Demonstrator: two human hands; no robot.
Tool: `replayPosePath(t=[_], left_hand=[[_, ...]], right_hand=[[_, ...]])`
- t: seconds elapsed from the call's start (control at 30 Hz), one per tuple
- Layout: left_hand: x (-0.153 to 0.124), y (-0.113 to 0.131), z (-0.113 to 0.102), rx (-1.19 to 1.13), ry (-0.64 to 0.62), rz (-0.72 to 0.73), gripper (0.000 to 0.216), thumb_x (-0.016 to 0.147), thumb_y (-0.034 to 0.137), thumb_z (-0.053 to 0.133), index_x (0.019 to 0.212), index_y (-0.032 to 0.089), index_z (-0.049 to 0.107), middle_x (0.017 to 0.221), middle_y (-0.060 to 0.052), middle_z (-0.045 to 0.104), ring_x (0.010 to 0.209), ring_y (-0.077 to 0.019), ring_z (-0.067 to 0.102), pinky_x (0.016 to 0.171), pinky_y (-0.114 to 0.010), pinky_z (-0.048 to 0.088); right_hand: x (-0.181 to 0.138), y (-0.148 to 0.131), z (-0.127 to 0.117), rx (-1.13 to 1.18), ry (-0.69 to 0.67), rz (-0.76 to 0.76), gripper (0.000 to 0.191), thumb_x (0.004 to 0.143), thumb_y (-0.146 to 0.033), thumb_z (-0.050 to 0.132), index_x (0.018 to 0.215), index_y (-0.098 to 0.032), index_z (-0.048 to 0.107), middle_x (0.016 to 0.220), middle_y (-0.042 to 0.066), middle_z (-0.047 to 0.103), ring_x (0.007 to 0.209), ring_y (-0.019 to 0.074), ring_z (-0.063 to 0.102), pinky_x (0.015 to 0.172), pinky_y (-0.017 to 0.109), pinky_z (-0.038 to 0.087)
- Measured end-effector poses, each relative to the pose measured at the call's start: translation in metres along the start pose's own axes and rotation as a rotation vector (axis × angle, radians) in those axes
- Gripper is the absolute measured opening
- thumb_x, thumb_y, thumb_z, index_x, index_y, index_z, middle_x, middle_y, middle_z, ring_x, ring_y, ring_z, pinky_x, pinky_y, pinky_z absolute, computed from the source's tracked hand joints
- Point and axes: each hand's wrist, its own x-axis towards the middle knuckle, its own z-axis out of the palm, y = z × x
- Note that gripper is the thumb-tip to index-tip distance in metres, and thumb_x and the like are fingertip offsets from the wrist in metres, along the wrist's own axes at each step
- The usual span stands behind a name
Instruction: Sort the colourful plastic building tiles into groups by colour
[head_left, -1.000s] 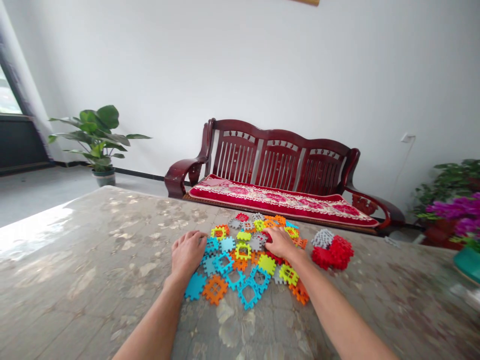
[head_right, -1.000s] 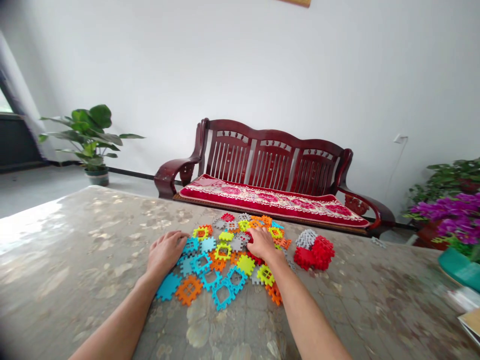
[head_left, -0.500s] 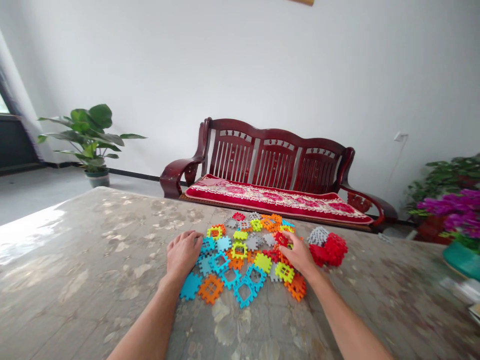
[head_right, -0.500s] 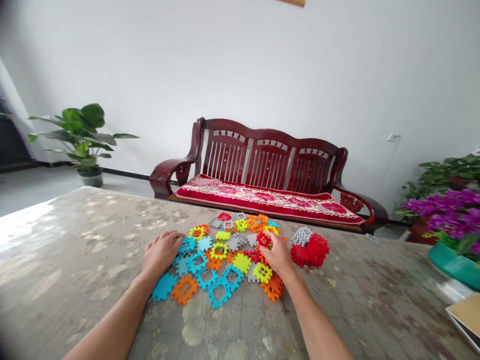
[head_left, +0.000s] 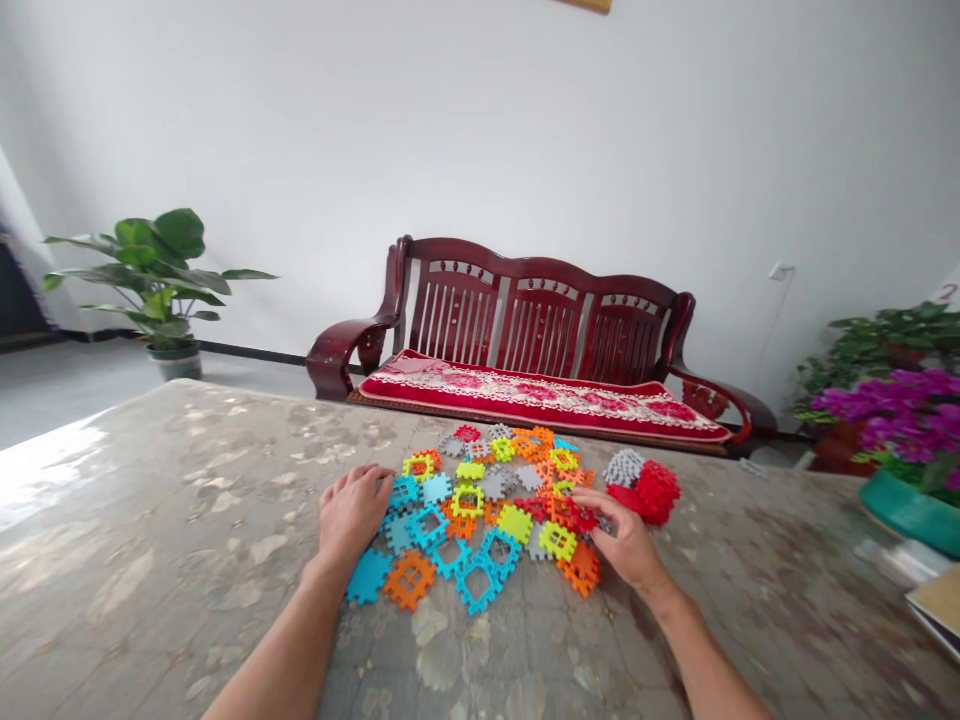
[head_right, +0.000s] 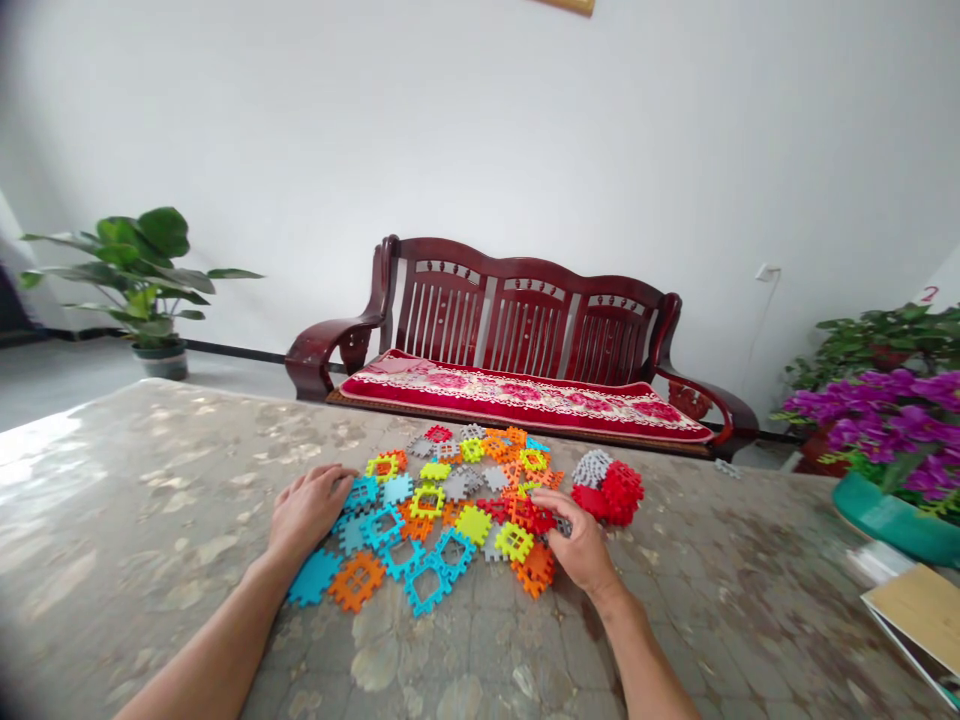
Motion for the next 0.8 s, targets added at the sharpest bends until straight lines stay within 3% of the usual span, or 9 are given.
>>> replayPosePath(t=[0.13, 0.27, 0.37, 0.57, 0.8], left_hand=[[0.000, 0.001, -0.001, -0.002, -0.008, -0.002, 0.041, 0.091, 0.039, 0.036, 0.106, 0.031, 0.073, 0.129, -0.002, 0.065, 0.119, -0.0260, 0.055, 0.102, -0.043, 0.035], [0.000, 0.001, -0.002, -0.003, -0.018, -0.002, 0.041, 0.091, 0.039, 0.035, 0.107, 0.031, 0.072, 0.131, -0.003, 0.064, 0.121, -0.0267, 0.055, 0.103, -0.044, 0.034], [0.000, 0.001, -0.002, -0.002, -0.023, 0.002, 0.041, 0.091, 0.039, 0.034, 0.107, 0.031, 0.072, 0.130, -0.003, 0.064, 0.122, -0.0269, 0.054, 0.103, -0.045, 0.034], [0.001, 0.000, -0.001, 0.014, -0.034, 0.005, 0.043, 0.092, 0.040, 0.032, 0.107, 0.032, 0.072, 0.132, -0.003, 0.063, 0.123, -0.0275, 0.053, 0.103, -0.045, 0.034], [0.002, 0.000, -0.001, 0.003, -0.029, -0.004, 0.043, 0.091, 0.040, 0.033, 0.108, 0.032, 0.072, 0.132, -0.003, 0.063, 0.123, -0.0277, 0.053, 0.103, -0.045, 0.035]], right_hand=[[0.000, 0.010, 0.004, -0.041, 0.002, -0.015, 0.047, 0.063, -0.014, 0.046, 0.098, -0.023, 0.075, 0.118, 0.005, 0.071, 0.118, 0.0209, 0.061, 0.109, 0.043, 0.041], [-0.003, 0.011, 0.007, -0.096, 0.196, 0.076, 0.036, 0.073, -0.027, 0.050, 0.100, -0.020, 0.073, 0.108, 0.009, 0.073, 0.100, 0.0231, 0.068, 0.088, 0.039, 0.055], [-0.006, -0.004, 0.007, -0.287, 0.218, 0.150, 0.041, 0.081, -0.044, 0.052, 0.108, -0.018, 0.069, 0.101, 0.010, 0.072, 0.079, 0.0213, 0.068, 0.077, 0.036, 0.055], [-0.009, -0.037, 0.016, -0.644, 0.109, 0.186, 0.052, 0.083, -0.050, 0.057, 0.123, -0.018, 0.062, 0.117, 0.012, 0.065, 0.109, 0.0283, 0.062, 0.092, 0.038, 0.048], [-0.007, -0.040, 0.023, -0.614, 0.046, 0.152, 0.037, 0.080, -0.027, 0.058, 0.114, -0.020, 0.068, 0.113, 0.009, 0.067, 0.108, 0.0231, 0.062, 0.097, 0.032, 0.045]])
